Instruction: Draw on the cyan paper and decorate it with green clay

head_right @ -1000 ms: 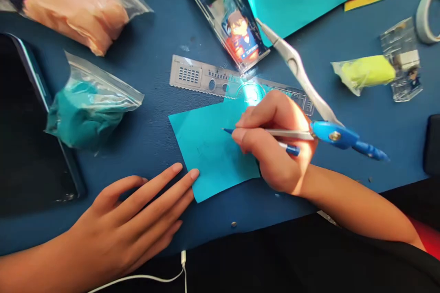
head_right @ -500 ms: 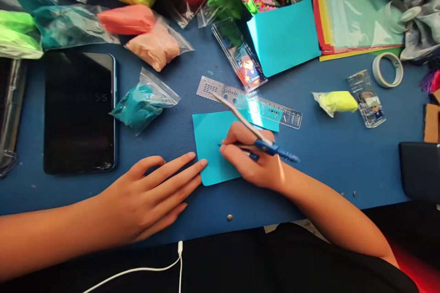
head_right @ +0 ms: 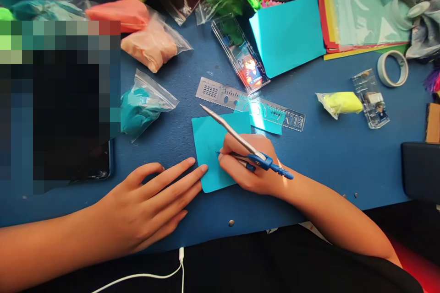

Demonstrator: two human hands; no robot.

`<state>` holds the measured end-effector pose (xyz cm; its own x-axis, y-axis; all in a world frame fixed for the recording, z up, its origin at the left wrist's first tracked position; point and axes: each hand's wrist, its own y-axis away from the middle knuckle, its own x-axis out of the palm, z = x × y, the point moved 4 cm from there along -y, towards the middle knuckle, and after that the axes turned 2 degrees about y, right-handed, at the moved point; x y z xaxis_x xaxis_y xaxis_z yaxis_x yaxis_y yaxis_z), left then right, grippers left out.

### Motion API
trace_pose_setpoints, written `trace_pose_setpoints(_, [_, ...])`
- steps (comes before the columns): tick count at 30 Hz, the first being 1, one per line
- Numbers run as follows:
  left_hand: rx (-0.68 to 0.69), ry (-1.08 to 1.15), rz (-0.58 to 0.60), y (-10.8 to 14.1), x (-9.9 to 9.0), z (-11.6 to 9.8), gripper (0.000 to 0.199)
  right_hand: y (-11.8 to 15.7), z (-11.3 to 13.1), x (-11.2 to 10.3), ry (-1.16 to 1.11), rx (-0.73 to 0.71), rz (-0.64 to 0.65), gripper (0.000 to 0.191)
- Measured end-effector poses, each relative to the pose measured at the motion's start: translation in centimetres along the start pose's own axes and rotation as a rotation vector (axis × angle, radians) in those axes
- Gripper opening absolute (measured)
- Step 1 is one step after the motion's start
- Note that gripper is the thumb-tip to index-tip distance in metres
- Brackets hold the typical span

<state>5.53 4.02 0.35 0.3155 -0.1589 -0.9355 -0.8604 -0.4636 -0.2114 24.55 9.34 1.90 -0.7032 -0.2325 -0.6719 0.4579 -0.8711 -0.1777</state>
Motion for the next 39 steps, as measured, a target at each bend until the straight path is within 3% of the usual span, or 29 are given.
trace_pose_setpoints(10, [0.003, -0.036, 0.064, 0.04, -0.02, -0.08, 0.037, 0.06, 0.06, -0.09, -0.024, 0.007, 0.037, 0.021])
trace_pose_setpoints(27, [0.010, -0.016, 0.021, 0.03, -0.02, 0.00, 0.036, 0.09, 0.17, 0.38, -0.071, -0.029, 0.066, 0.025])
trace_pose_setpoints(39, [0.031, -0.035, 0.041, 0.13, -0.14, 0.05, 0.036, 0.22, 0.43, -0.05, 0.057, -0.015, 0.033, 0.026])
